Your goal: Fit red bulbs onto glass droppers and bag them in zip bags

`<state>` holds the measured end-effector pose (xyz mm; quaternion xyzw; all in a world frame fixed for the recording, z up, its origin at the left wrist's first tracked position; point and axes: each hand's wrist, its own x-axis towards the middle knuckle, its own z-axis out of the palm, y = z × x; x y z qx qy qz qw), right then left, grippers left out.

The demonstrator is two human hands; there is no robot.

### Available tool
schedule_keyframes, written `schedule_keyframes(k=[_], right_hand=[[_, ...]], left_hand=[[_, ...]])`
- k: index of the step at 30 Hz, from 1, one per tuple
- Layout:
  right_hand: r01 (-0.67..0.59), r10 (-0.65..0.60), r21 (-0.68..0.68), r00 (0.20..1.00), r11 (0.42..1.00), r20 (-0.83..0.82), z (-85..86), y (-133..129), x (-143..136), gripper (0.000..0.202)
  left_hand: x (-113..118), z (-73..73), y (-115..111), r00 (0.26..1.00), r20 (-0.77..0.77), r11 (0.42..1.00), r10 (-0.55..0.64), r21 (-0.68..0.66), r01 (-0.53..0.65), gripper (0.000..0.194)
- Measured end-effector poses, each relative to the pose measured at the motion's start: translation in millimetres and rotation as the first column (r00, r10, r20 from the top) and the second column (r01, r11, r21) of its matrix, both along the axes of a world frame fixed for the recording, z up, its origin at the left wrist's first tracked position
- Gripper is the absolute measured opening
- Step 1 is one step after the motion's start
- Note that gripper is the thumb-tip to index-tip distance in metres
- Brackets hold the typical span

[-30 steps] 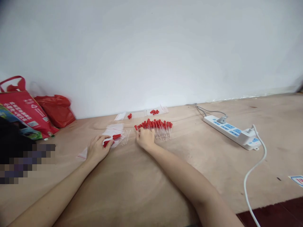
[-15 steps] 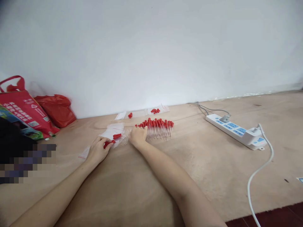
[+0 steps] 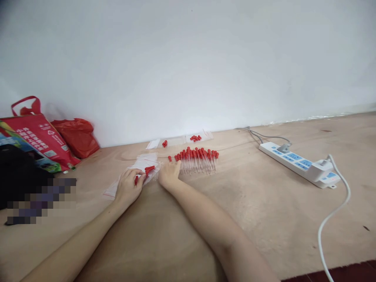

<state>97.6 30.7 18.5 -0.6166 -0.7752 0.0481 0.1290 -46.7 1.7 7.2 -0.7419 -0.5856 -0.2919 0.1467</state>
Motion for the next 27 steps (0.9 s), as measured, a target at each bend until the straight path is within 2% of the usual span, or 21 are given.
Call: schedule_keyframes(k=[3,5,11,14,17,22,27], right_hand=[[0.031,-0.025,0.163,0.999,0.986,-0.037,-5.9,-11.9,19.2,0.027],[-0.026,0.041,0.237,0.998,0.971,-0.058,-13.4,-20.7,40.5,0.027],[-0.208,0.261,0.300,0.954,0.931,-0.148,-35.5,-53.1,121.2,0.023],[-0.252,0.314,0.330,0.938,0.910,-0.148,-36.9,-66.9,143.4,0.026],[-0.301,0.360,0.335,0.923,0.893,-0.132,-33.4,-73.2,146.4,0.024],[-0.375,0.438,0.339,0.889,0.863,-0.132,-27.9,-74.7,136.6,0.023],[-0.435,0.487,0.315,0.867,0.843,-0.106,-27.7,-75.6,133.9,0.026]], left_hand=[[6.9,-0.6,-5.0,0.994,0.064,0.996,-0.090,-0.002,0.090,0.010],[14.0,-4.1,-9.4,0.980,0.117,0.985,-0.161,-0.039,0.166,0.011],[47.4,-10.1,-29.3,0.891,0.226,0.883,-0.393,-0.178,0.434,0.019],[62.0,-6.2,-38.2,0.860,0.216,0.827,-0.463,-0.243,0.506,0.018],[68.1,-5.9,-40.4,0.842,0.267,0.805,-0.469,-0.263,0.532,0.017],[66.9,-10.6,-37.2,0.827,0.355,0.799,-0.436,-0.270,0.537,0.014],[68.5,-8.9,-38.3,0.805,0.383,0.794,-0.452,-0.239,0.560,0.014]])
